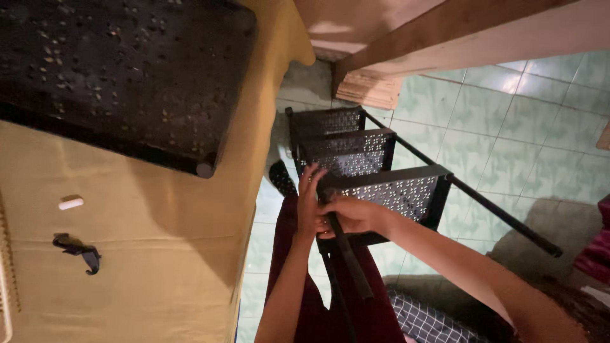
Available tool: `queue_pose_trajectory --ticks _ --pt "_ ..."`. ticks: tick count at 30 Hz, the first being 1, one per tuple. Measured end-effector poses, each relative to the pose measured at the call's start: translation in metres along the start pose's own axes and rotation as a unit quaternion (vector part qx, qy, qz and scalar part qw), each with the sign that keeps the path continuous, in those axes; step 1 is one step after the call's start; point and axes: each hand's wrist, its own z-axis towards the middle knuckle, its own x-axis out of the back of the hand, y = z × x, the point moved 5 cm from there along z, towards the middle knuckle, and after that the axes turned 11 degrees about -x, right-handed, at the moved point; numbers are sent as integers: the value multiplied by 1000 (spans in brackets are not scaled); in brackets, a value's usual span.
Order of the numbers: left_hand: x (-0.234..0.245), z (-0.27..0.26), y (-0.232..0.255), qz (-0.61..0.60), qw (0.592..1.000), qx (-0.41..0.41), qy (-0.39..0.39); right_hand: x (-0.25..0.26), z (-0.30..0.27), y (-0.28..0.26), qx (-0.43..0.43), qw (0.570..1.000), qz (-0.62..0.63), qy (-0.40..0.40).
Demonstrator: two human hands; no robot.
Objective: The person assembles a small plastic stool by inserting legs into a perforated seat and attaching a basket underneath. The person repeatedly inserts and removes legs, adjusts the basket, and repositions components on a bed and floor.
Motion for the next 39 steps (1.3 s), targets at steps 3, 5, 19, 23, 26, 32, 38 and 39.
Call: queue_pose_trajectory --ticks 3,5,19,23,26,32,38,39 --pt "-4 9 -7 -72 996 -53 -4 8 43 19 22 991 125 33" --pt "-8 1 -11 -129 991 -33 9 13 65 40 36 977 198 68" --pt "-43 -15 -3 -50 994 91 -30 23 34 78 85 944 319 -15" --pt "-31 -15 7 -113 979 166 -24 14 31 81 92 939 330 -11" --pt "-24 -10 20 -78 993 84 -20 9 30 85 108 928 354 -36" --pt "-29 -10 16 -106 994 31 -16 8 27 86 114 894 424 -90" --pt "-20 -13 -16 -101 992 79 7 -50 9 89 72 732 507 -449" --pt "-10 -20 -31 -118 984 129 27 -75 7 105 81 725 454 -512"
